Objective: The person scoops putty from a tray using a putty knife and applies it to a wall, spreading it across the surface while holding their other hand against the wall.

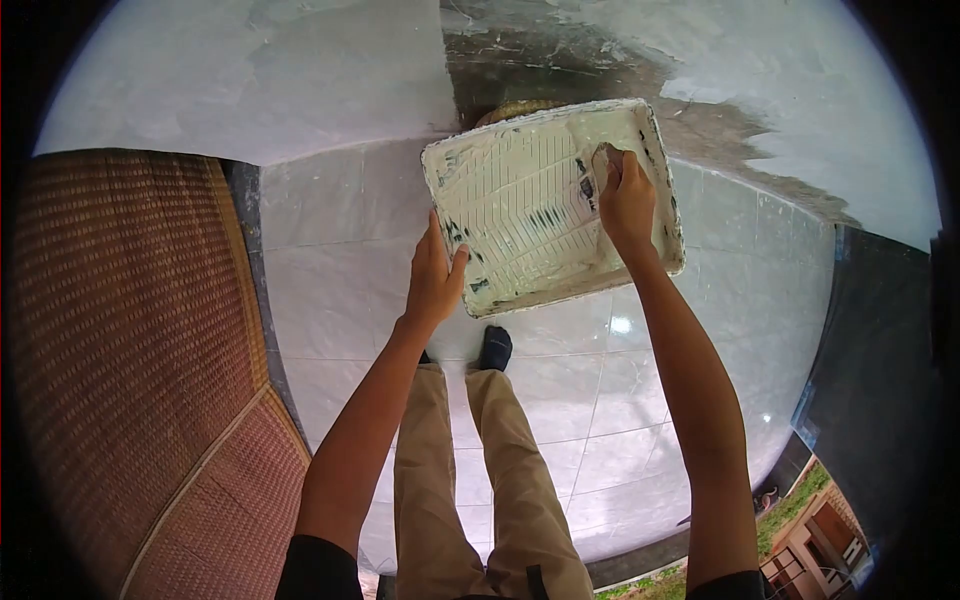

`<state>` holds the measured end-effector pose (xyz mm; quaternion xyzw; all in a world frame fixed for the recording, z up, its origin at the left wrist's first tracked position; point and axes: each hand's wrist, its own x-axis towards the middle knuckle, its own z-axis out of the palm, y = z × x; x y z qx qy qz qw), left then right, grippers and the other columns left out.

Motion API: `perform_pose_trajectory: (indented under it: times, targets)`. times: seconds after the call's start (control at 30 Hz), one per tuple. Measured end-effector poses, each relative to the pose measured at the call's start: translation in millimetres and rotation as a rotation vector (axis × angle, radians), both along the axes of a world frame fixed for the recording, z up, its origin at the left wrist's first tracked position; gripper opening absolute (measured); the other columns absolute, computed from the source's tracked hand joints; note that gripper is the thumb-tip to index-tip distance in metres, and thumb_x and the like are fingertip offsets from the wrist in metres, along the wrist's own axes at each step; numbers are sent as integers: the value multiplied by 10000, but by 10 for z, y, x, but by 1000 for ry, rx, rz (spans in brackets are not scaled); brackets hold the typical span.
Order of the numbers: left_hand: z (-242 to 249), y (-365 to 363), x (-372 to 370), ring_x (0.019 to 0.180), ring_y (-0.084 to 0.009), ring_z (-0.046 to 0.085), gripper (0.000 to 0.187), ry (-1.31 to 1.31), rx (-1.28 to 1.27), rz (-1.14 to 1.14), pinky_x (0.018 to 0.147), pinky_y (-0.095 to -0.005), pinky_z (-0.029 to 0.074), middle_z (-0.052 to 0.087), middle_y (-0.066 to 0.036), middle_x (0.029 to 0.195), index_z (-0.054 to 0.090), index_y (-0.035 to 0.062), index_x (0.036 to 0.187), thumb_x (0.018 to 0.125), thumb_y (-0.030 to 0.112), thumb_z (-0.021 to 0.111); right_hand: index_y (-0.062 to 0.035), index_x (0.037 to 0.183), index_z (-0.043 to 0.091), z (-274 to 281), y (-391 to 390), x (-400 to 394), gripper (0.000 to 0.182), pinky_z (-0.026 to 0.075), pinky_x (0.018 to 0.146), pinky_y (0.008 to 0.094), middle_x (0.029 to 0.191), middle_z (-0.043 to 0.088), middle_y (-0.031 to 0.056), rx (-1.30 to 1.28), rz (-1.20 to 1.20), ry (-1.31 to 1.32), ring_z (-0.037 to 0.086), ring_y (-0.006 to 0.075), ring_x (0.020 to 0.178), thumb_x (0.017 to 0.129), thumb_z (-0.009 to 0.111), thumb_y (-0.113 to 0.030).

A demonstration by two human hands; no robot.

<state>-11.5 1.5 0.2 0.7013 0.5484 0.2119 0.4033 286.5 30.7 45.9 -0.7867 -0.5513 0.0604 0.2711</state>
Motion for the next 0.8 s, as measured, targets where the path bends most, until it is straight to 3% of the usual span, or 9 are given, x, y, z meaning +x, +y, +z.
perform_pose_trajectory:
  times: [0.03,0.2,0.53,0.8]
  targets:
    - [9,-1,9,1327,-422,426,721,-3,-1,3,1094,-465,356,392,-299,1460,121,-24,1549,995,189,529,-12,1040,549,0,15,-15,109,487,759,528,1002,666,233,12,23,-18,632,432,905,933,529,-27]
    - [-8,3,15,1318,-428,438,786,-92,0,-39,1092,-465,358,362,-323,1474,27,-50,1548,982,154,533,-18,1047,534,-89,86,-65,115,479,738,532,969,649,222,42,64,-67,612,431,861,934,511,-12]
    - [-96,-16,66,1333,-455,405,822,-120,-120,-8,1099,-497,317,284,-304,1542,-31,-30,1552,976,177,518,-16,1023,522,-133,24,-162,115,464,696,524,870,613,219,14,64,-108,595,417,805,910,526,4]
    - [-21,2,107,1312,-453,433,842,-247,-139,29,1090,-484,324,279,-310,1549,-43,-22,1549,939,119,520,-8,1031,514,-131,-49,-251,147,465,702,518,860,572,218,-21,116,-149,579,413,820,889,534,24]
